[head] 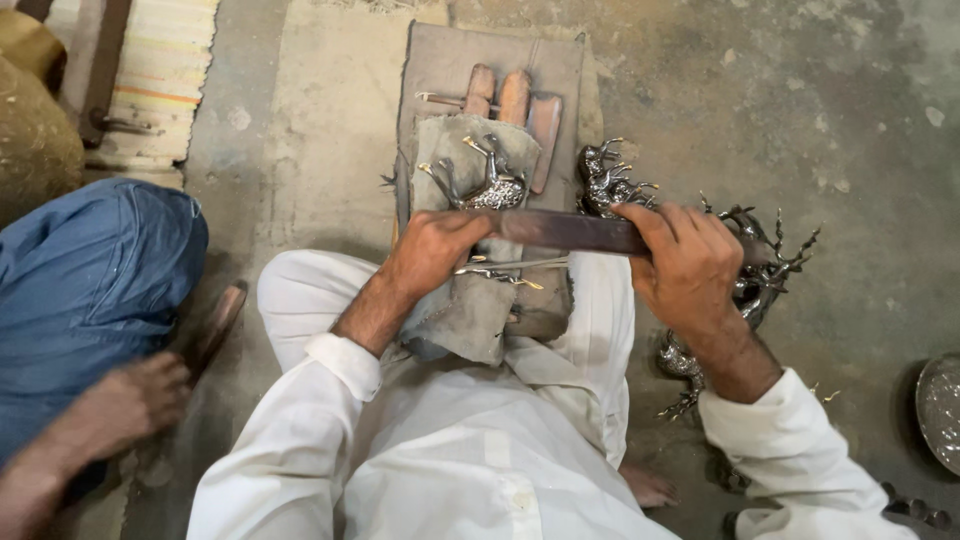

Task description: The person sits cross-legged on the floor and files the surface of a silver-toned cast animal figurine clamped to a lap cushion, using a flat file in repeated strokes. They reposition the figurine, use a small punch-like tool on its details, and continue filing, with many finished figurines lying on the floor beside them.

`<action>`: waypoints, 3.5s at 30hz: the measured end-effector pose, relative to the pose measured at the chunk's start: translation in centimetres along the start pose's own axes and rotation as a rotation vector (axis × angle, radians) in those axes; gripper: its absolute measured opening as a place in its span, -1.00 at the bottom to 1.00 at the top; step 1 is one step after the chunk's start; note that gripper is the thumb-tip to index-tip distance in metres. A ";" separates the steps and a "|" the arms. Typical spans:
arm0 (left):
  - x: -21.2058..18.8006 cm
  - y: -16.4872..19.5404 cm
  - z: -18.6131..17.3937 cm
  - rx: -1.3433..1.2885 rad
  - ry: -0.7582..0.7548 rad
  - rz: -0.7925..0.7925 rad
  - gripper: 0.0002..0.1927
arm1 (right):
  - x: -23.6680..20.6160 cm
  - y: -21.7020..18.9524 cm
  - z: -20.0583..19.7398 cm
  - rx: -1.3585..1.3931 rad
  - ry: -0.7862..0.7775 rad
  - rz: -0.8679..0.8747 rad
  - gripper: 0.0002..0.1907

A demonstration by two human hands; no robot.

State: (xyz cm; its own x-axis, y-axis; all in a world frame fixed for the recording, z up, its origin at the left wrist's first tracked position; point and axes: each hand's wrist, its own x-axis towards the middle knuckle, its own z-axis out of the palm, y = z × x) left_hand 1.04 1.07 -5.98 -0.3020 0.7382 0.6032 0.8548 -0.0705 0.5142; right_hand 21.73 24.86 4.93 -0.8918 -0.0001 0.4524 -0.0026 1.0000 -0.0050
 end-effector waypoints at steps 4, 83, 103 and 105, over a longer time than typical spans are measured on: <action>-0.1 0.0 0.1 0.061 -0.014 0.006 -0.68 | 1.3 -0.5 -1.3 -0.044 -0.028 -0.010 -0.51; -0.8 1.3 0.2 -0.048 0.095 -0.229 -0.70 | 5.3 -0.8 -2.7 -0.052 -0.121 0.034 -0.60; -0.3 2.9 0.0 -0.127 0.258 -0.440 -0.74 | 6.4 -0.2 -2.1 -0.133 -0.335 0.047 -0.55; -0.1 2.6 -0.1 -0.192 0.371 -0.450 -0.78 | 6.4 0.0 -2.0 -0.172 -0.357 0.011 -0.62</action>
State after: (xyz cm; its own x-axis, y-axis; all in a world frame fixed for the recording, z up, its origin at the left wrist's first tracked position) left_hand 3.24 0.72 -4.65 -0.7720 0.4433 0.4555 0.5281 0.0486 0.8478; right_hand 16.89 24.87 9.58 -0.9926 0.0392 0.1147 0.0568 0.9864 0.1545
